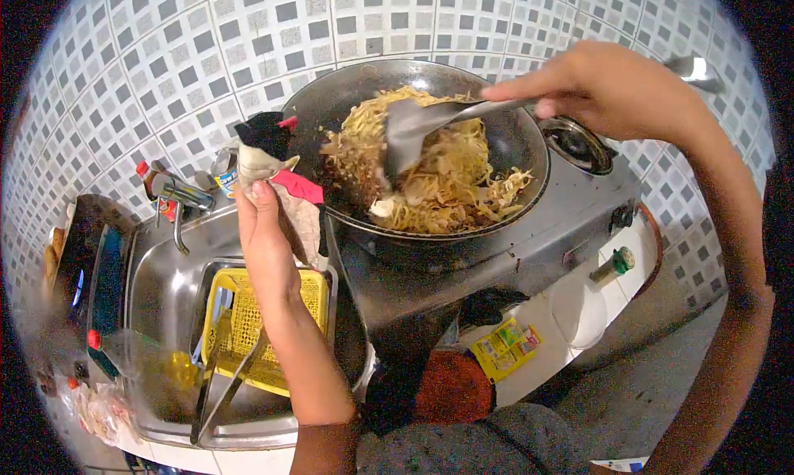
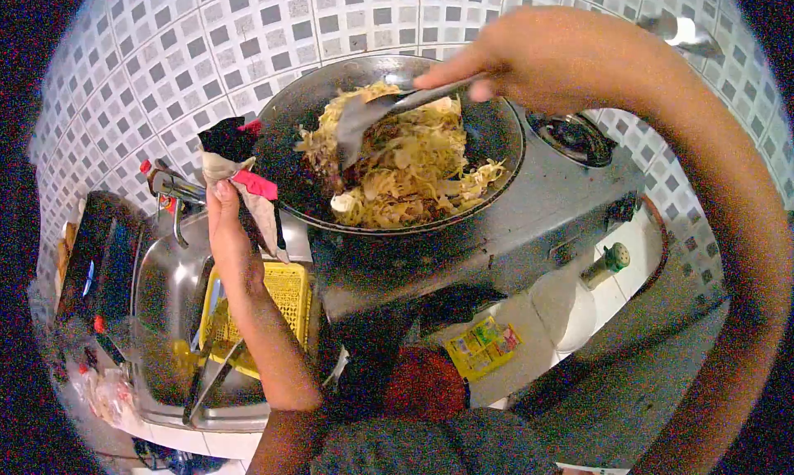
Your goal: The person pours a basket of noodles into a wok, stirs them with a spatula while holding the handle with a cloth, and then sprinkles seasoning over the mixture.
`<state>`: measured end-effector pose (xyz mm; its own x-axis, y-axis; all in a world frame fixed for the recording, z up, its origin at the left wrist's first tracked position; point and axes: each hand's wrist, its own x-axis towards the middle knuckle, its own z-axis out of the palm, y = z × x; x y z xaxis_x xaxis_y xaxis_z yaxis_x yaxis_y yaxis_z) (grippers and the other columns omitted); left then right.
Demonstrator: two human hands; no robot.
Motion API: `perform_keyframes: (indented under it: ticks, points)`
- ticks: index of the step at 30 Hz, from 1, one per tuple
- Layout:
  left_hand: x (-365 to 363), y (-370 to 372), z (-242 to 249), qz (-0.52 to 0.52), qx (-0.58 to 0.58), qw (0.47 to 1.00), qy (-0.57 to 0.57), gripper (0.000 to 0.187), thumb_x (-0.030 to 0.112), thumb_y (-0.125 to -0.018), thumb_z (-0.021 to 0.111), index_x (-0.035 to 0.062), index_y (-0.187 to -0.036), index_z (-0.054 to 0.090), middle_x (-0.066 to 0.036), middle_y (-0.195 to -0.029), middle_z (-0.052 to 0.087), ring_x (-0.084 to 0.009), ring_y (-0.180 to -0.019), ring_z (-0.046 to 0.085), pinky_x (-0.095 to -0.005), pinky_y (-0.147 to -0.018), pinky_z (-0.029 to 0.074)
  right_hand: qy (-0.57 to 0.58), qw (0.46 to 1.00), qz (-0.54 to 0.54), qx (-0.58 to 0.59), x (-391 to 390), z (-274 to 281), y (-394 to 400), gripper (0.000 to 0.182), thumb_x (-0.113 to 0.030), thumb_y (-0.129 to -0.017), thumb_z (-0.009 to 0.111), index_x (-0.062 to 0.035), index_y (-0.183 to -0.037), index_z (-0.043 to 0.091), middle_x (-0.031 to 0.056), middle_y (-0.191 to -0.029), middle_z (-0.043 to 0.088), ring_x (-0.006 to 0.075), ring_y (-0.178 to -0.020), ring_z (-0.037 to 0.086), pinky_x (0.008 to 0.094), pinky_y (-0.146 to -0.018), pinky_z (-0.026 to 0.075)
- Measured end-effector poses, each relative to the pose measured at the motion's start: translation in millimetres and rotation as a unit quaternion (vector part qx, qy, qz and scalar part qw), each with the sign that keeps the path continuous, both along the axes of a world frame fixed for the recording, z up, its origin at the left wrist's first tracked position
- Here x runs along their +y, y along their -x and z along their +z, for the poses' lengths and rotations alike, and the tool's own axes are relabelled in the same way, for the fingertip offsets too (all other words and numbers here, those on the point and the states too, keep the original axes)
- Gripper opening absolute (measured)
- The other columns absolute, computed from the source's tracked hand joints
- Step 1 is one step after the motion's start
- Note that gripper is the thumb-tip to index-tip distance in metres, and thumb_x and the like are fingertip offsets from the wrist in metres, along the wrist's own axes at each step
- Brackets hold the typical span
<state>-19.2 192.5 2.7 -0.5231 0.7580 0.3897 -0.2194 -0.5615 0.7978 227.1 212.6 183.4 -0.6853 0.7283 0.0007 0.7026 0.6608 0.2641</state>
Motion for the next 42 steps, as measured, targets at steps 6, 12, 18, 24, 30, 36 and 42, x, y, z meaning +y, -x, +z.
perform_keyframes:
  ticks: [6,12,18,24,30,36,42]
  points:
    - [3,7,-6,-0.016,0.025,1.0,-0.005,0.032,0.025,-0.085,0.038,0.0031,-0.109,0.039,-0.004,-0.1,0.047,-0.0124,-0.091,0.043,-0.0252,-0.082,0.031,0.048,0.992,-0.046,0.106,-9,-6,-53,0.038,-0.01,-0.074,0.05,-0.015,-0.111,0.046,0.0094,-0.092,0.057,0.0158,-0.078,0.054,0.0272,-0.07,0.04]
    - [3,5,-4,-0.023,0.007,1.0,-0.007,0.033,0.024,-0.085,0.038,0.0029,-0.11,0.038,-0.005,-0.105,0.045,-0.0132,-0.095,0.041,-0.0257,-0.084,0.029,0.065,0.966,-0.101,0.228,-27,-32,-98,0.035,-0.013,-0.078,0.046,-0.013,-0.112,0.045,0.0049,-0.084,0.058,0.0104,-0.064,0.046,0.0237,-0.061,0.04]
    - [3,3,-4,-0.009,0.007,1.0,0.005,0.037,0.027,-0.084,0.04,0.0022,-0.112,0.036,-0.006,-0.107,0.044,-0.0134,-0.096,0.041,-0.0254,-0.086,0.028,0.127,0.893,-0.298,0.314,-66,-29,-100,0.033,-0.015,-0.08,0.044,-0.0112,-0.113,0.044,0.0048,-0.091,0.057,0.0098,-0.063,0.046,0.0237,-0.057,0.039]
    - [6,4,-7,-0.011,-0.007,1.0,-0.003,0.043,0.025,-0.084,0.041,0.0006,-0.117,0.031,-0.008,-0.111,0.041,-0.0147,-0.101,0.039,-0.0257,-0.088,0.027,-0.05,0.963,-0.205,0.166,-8,-71,-40,0.033,-0.02,-0.08,0.04,-0.0233,-0.114,0.041,0.0177,-0.084,0.055,0.0338,-0.077,0.052,0.0391,-0.067,0.042]
    - [4,4,-4,-0.04,-0.015,0.999,-0.009,0.043,0.023,-0.084,0.04,0.0008,-0.119,0.029,-0.007,-0.114,0.04,-0.014,-0.102,0.038,-0.026,-0.089,0.027,-0.069,0.968,-0.18,0.158,62,-81,-12,0.033,-0.024,-0.082,0.037,-0.0216,-0.115,0.04,0.0174,-0.087,0.054,0.0341,-0.079,0.051,0.0398,-0.068,0.041]
    - [8,6,-9,-0.002,0.0,1.0,0.0,0.04,0.029,-0.084,0.04,0.0023,-0.114,0.035,-0.007,-0.106,0.045,-0.0161,-0.096,0.044,-0.0275,-0.084,0.032,-0.031,0.984,-0.108,0.138,9,-64,-51,0.033,-0.022,-0.079,0.043,-0.0186,-0.112,0.044,0.016,-0.082,0.056,0.0292,-0.071,0.054,0.0348,-0.066,0.041]
    - [4,4,-5,-0.013,0.011,1.0,0.003,0.04,0.029,-0.084,0.039,0.0031,-0.114,0.035,-0.006,-0.106,0.046,-0.0151,-0.095,0.044,-0.027,-0.083,0.032,-0.026,0.979,-0.133,0.153,-2,-21,-65,0.032,-0.02,-0.078,0.047,-0.01,-0.109,0.047,0.0071,-0.058,0.051,0.0144,-0.05,0.043,0.0268,-0.056,0.039]
